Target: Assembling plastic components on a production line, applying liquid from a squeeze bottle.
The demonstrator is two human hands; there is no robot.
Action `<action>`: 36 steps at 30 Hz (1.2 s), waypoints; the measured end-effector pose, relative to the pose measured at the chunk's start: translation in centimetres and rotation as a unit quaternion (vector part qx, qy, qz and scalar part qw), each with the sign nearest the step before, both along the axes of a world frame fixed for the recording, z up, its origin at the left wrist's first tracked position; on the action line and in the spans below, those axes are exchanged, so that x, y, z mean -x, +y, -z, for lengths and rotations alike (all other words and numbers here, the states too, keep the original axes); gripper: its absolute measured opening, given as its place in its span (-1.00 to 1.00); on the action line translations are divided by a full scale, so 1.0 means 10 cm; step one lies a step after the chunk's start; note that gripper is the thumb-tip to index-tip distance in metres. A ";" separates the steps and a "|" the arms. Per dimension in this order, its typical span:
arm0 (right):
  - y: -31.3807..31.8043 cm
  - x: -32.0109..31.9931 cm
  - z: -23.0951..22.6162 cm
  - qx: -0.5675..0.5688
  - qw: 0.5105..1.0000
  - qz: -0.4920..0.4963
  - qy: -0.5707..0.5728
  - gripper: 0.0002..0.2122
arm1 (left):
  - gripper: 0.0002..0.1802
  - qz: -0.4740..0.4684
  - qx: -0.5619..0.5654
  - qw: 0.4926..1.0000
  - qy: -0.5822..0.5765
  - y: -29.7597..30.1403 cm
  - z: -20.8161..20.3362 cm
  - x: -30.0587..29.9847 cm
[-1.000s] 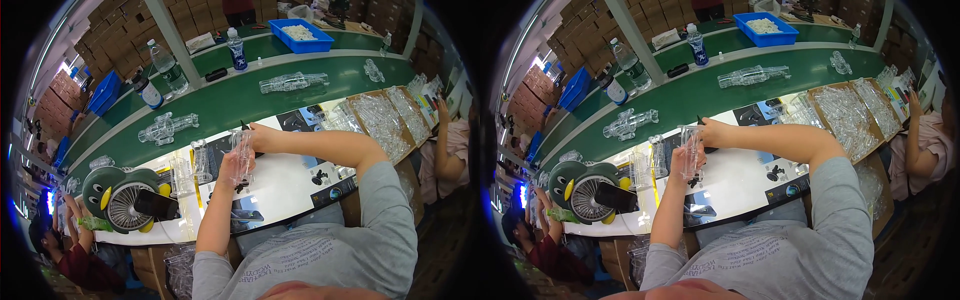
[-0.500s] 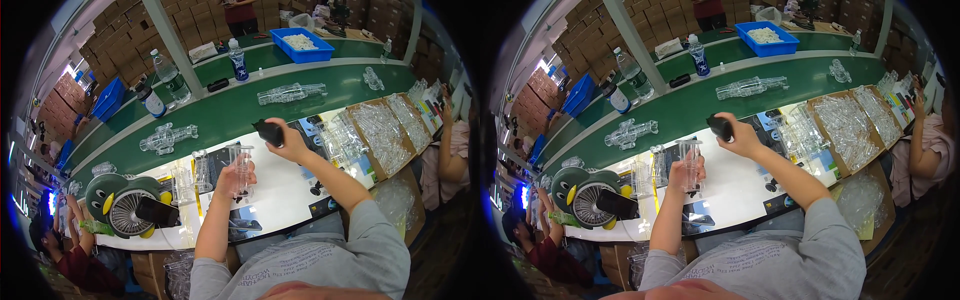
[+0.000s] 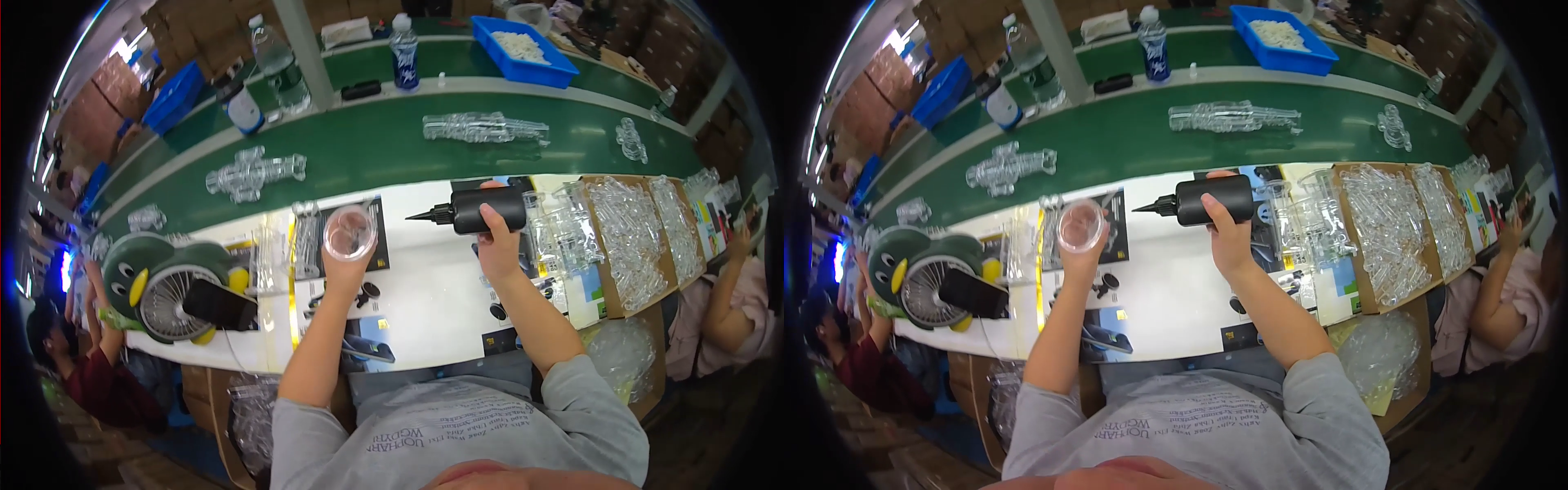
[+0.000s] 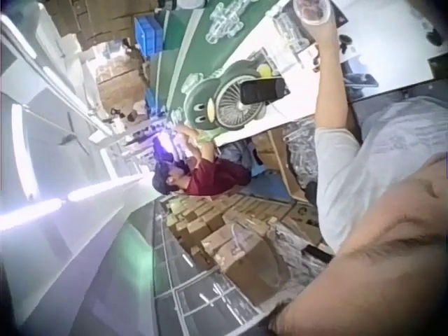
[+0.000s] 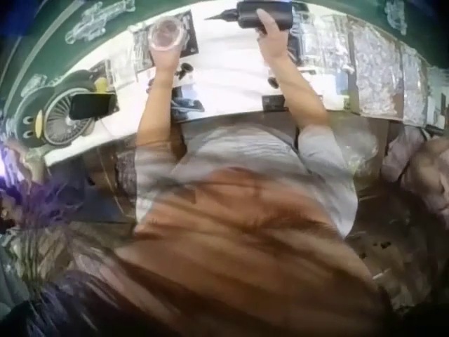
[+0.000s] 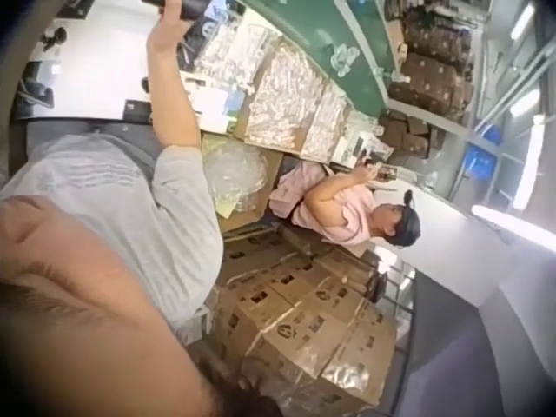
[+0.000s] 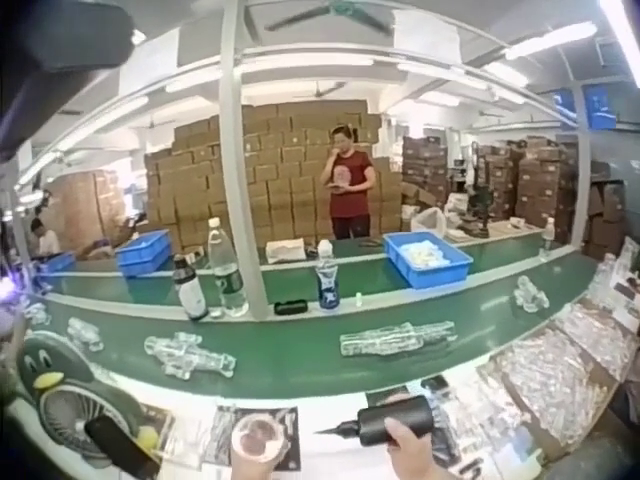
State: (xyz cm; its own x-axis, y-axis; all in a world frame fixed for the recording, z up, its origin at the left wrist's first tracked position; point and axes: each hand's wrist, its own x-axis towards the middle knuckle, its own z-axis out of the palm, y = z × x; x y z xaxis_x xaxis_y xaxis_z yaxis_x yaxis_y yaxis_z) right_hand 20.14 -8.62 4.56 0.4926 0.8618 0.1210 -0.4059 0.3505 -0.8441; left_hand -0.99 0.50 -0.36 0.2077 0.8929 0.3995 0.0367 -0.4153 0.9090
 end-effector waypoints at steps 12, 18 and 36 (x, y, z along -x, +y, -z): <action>-0.17 0.22 0.02 -0.066 0.983 -0.001 -0.170 -0.60 | -0.62 -0.037 -0.101 0.994 0.015 -0.07 -0.08 -0.10; -0.18 0.22 0.02 -0.066 0.985 -0.004 -0.161 -0.60 | -0.62 -0.037 -0.141 0.988 0.050 -0.10 -0.11 -0.12; -0.18 0.23 0.03 -0.079 0.978 -0.001 -0.194 -0.60 | -0.64 -0.032 -0.154 0.985 0.068 -0.11 -0.14 -0.10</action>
